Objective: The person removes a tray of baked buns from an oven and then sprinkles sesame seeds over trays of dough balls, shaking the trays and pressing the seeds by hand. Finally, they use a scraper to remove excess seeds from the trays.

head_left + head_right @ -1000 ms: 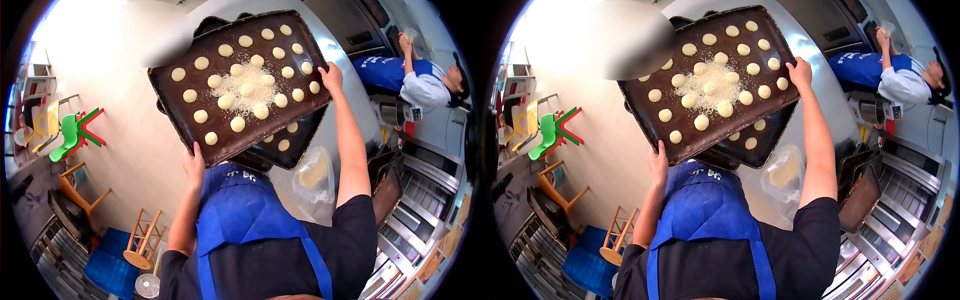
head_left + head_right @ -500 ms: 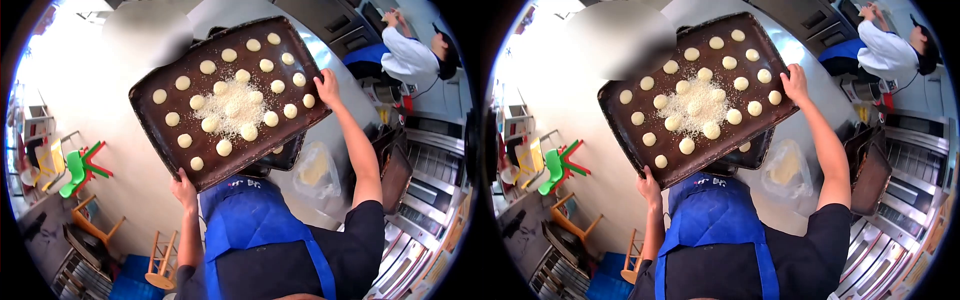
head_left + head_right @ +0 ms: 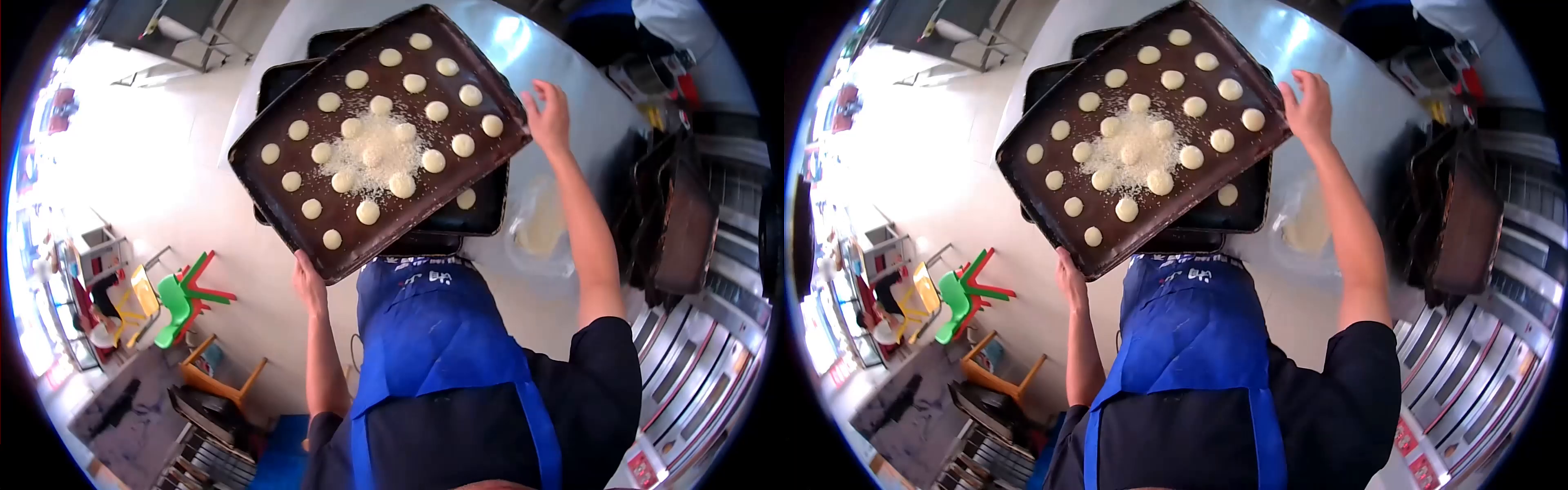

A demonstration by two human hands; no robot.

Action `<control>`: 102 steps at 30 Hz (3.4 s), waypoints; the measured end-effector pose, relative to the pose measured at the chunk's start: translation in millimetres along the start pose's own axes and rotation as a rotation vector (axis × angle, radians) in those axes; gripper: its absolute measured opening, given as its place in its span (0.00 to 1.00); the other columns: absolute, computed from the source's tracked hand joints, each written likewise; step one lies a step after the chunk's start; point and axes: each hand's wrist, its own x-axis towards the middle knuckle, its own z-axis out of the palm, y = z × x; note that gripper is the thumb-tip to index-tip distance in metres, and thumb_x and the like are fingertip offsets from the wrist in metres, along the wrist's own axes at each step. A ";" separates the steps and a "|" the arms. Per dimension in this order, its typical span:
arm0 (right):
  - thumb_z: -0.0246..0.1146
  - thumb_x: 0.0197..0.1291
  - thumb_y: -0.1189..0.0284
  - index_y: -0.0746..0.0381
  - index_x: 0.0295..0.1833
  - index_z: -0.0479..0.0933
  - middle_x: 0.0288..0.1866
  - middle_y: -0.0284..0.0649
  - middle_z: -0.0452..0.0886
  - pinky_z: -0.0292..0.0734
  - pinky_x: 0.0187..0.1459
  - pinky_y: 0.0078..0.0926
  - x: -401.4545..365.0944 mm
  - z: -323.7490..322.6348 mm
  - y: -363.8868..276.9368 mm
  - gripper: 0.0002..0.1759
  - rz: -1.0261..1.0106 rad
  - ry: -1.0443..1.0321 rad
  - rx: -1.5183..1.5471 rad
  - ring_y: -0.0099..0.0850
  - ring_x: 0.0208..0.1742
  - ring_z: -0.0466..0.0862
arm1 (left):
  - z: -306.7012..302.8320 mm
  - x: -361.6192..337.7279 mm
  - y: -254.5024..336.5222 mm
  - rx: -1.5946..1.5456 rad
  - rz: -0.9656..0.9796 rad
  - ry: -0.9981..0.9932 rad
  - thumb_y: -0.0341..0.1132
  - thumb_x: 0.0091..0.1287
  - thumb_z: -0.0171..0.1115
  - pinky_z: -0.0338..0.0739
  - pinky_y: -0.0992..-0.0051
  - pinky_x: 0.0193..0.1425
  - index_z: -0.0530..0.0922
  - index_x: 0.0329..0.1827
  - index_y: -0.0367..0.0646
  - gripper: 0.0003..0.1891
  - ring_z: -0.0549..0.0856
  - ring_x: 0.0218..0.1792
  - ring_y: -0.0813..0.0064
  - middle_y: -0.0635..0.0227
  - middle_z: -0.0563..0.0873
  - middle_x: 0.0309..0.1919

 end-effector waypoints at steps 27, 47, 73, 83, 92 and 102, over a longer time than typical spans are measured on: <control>0.57 0.73 0.79 0.65 0.57 0.79 0.37 0.34 0.80 0.78 0.41 0.24 -306.2 -66.9 104.7 0.11 1.407 0.100 0.818 0.26 0.39 0.81 | -29.5 28.1 109.5 0.350 0.628 0.299 0.49 0.72 0.68 0.56 0.41 0.80 0.73 0.76 0.49 0.31 0.54 0.82 0.38 0.43 0.61 0.80; 0.59 0.76 0.73 0.67 0.64 0.78 0.57 0.42 0.85 0.83 0.54 0.27 -45.0 38.9 -129.7 0.16 0.587 -0.778 0.942 0.28 0.56 0.85 | -40.7 -13.0 -31.4 -0.884 -0.211 0.295 0.32 0.79 0.57 0.87 0.70 0.50 0.65 0.75 0.26 0.26 0.89 0.54 0.64 0.50 0.86 0.56; 0.71 0.65 0.60 0.67 0.35 0.82 0.44 0.49 0.85 0.78 0.45 0.42 -8.9 -4.3 -244.5 0.19 -0.203 -0.703 0.217 0.43 0.46 0.85 | -45.0 -15.4 16.9 -0.828 -0.101 0.443 0.33 0.76 0.65 0.76 0.79 0.55 0.77 0.66 0.34 0.20 0.83 0.46 0.82 0.66 0.87 0.45; 0.69 0.66 0.67 0.61 0.74 0.68 0.71 0.52 0.74 0.75 0.60 0.42 -21.3 -6.7 -240.0 0.33 -0.067 -0.893 0.261 0.48 0.61 0.81 | -45.1 -19.4 19.9 -0.639 0.040 0.319 0.35 0.80 0.57 0.75 0.69 0.70 0.71 0.73 0.34 0.22 0.79 0.65 0.67 0.55 0.80 0.66; 0.60 0.71 0.72 0.56 0.83 0.54 0.66 0.58 0.77 0.83 0.56 0.40 -41.0 7.7 -225.1 0.38 0.007 -1.063 0.157 0.43 0.63 0.83 | -44.3 -43.4 24.6 -0.200 0.280 0.280 0.36 0.77 0.62 0.77 0.65 0.67 0.67 0.74 0.32 0.27 0.80 0.64 0.63 0.52 0.80 0.63; 0.60 0.72 0.75 0.68 0.50 0.80 0.38 0.40 0.89 0.84 0.46 0.28 -59.7 -18.8 -173.2 0.09 0.234 -0.539 0.494 0.27 0.41 0.90 | -21.0 -47.3 26.4 -0.256 -0.141 -0.083 0.52 0.74 0.67 0.78 0.70 0.52 0.73 0.64 0.34 0.30 0.83 0.47 0.70 0.58 0.85 0.49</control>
